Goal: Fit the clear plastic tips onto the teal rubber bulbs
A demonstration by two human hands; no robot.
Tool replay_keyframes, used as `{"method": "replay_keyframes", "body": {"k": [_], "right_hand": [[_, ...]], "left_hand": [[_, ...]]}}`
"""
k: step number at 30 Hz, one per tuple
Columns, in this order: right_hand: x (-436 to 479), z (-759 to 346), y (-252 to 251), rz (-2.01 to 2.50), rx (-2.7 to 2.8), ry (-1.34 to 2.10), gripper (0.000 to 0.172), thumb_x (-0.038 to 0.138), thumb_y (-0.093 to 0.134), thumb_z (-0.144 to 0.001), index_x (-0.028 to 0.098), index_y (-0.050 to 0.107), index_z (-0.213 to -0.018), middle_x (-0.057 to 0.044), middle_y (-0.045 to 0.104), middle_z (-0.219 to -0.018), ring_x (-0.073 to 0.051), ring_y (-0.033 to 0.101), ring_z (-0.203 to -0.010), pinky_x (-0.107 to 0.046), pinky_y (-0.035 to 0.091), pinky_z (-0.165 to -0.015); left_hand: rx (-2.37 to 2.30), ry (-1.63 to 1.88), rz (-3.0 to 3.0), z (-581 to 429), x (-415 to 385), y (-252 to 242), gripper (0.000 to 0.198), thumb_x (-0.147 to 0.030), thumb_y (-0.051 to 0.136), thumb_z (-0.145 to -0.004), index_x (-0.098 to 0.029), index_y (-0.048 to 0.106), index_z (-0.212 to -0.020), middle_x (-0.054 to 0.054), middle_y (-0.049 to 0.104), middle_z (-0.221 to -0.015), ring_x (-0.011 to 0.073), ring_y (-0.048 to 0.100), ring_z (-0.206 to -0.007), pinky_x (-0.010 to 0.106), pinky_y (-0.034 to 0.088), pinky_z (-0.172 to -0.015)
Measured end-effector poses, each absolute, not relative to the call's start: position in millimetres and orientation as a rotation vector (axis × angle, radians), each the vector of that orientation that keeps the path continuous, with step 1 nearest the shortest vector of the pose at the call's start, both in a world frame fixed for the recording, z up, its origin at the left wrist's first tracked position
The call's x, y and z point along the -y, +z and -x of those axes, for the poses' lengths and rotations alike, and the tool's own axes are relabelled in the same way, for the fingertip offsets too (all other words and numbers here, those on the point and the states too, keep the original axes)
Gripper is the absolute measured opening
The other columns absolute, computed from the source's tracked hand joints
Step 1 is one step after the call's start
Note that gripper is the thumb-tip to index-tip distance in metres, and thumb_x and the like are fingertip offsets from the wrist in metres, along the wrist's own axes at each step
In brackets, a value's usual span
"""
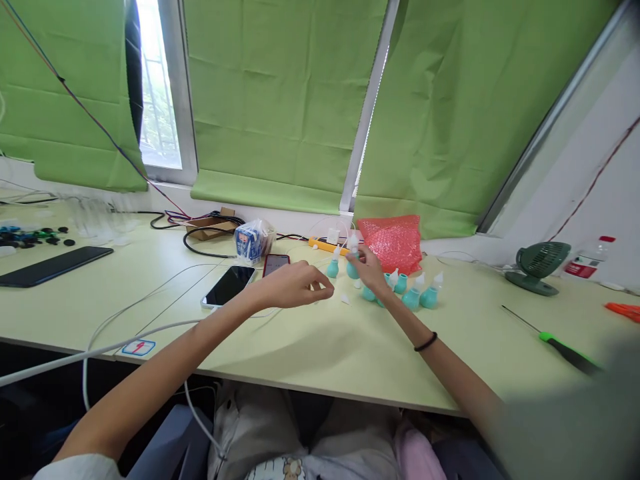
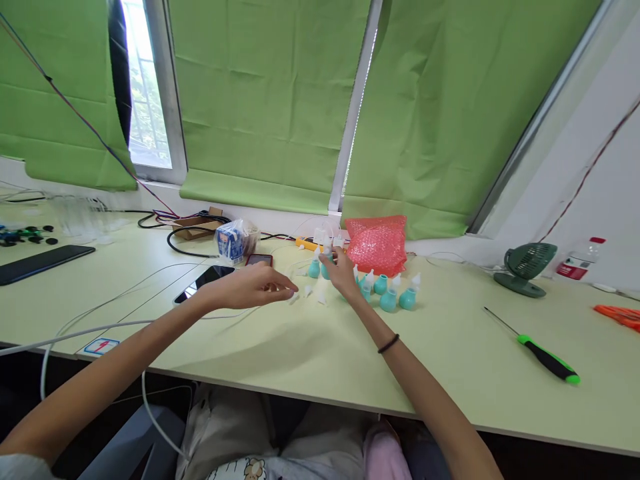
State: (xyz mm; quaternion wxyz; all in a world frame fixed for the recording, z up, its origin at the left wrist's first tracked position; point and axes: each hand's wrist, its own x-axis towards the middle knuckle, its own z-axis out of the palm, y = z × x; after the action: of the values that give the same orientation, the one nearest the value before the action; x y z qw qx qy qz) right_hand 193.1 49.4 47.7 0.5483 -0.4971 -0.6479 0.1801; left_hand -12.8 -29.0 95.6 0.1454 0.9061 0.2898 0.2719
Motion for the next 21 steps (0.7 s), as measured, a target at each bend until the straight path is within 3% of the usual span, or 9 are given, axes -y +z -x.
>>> {"method": "replay_keyframes", "body": {"k": [5, 8, 12, 17, 21], "right_hand": [[-85.7, -178.8, 23.0, 1.306, 1.532, 0.216, 0.028, 0.015, 0.049, -0.061, 0.017, 0.047, -0.089, -0.004, 0.053, -0.074, -0.020, 0.050, -0.073, -0.034, 0.037, -0.072], [-94.5, -178.9, 9.3, 1.329, 1.530, 0.116, 0.039, 0.010, 0.043, -0.061, 0.015, 0.042, -0.099, -0.007, 0.054, -0.079, -0.022, 0.051, -0.077, -0.036, 0.038, -0.072], [-95.4, -182.4, 5.8, 1.278, 1.552, -0.029, 0.051, 0.010, 0.043, -0.060, 0.014, 0.033, -0.109, -0.012, 0.050, -0.099, -0.024, 0.048, -0.093, -0.039, 0.037, -0.080], [-83.1, -180.7, 18.5, 1.159, 1.619, -0.205, 0.050, 0.013, 0.046, -0.062, 0.014, 0.032, -0.111, -0.013, 0.039, -0.115, -0.024, 0.033, -0.112, -0.041, 0.029, -0.093], [-66.5, -174.8, 26.9, 1.119, 1.784, -0.307, 0.042, 0.014, 0.041, -0.070, 0.014, 0.034, -0.111, -0.014, 0.033, -0.121, -0.023, 0.027, -0.117, -0.041, 0.026, -0.094]], "left_hand": [[-1.333, 0.673, -2.663, 10.5, 6.3, 92.1, 0.014, -0.025, 0.058, -0.068, -0.020, 0.066, -0.078, 0.008, 0.064, -0.073, 0.0245, 0.057, -0.078, 0.028, 0.036, -0.070], [-1.404, 0.529, -2.627, -2.6, -16.1, 76.3, 0.015, -0.022, 0.065, -0.062, -0.019, 0.063, -0.076, 0.006, 0.062, -0.078, 0.0228, 0.056, -0.083, 0.031, 0.038, -0.076], [-1.581, 0.362, -2.641, -27.1, -49.9, 53.4, 0.025, -0.027, 0.046, -0.081, -0.012, 0.050, -0.101, 0.007, 0.052, -0.102, 0.0171, 0.052, -0.089, 0.038, 0.043, -0.076], [-1.717, 0.327, -2.683, -44.3, -86.7, 34.6, 0.028, -0.027, 0.045, -0.082, -0.013, 0.047, -0.106, 0.008, 0.050, -0.106, 0.0180, 0.052, -0.091, 0.038, 0.045, -0.075], [-1.729, 0.343, -2.716, -45.7, -100.0, 19.0, 0.027, -0.027, 0.044, -0.082, -0.014, 0.047, -0.105, 0.008, 0.050, -0.106, 0.0173, 0.052, -0.090, 0.037, 0.045, -0.076]]}}
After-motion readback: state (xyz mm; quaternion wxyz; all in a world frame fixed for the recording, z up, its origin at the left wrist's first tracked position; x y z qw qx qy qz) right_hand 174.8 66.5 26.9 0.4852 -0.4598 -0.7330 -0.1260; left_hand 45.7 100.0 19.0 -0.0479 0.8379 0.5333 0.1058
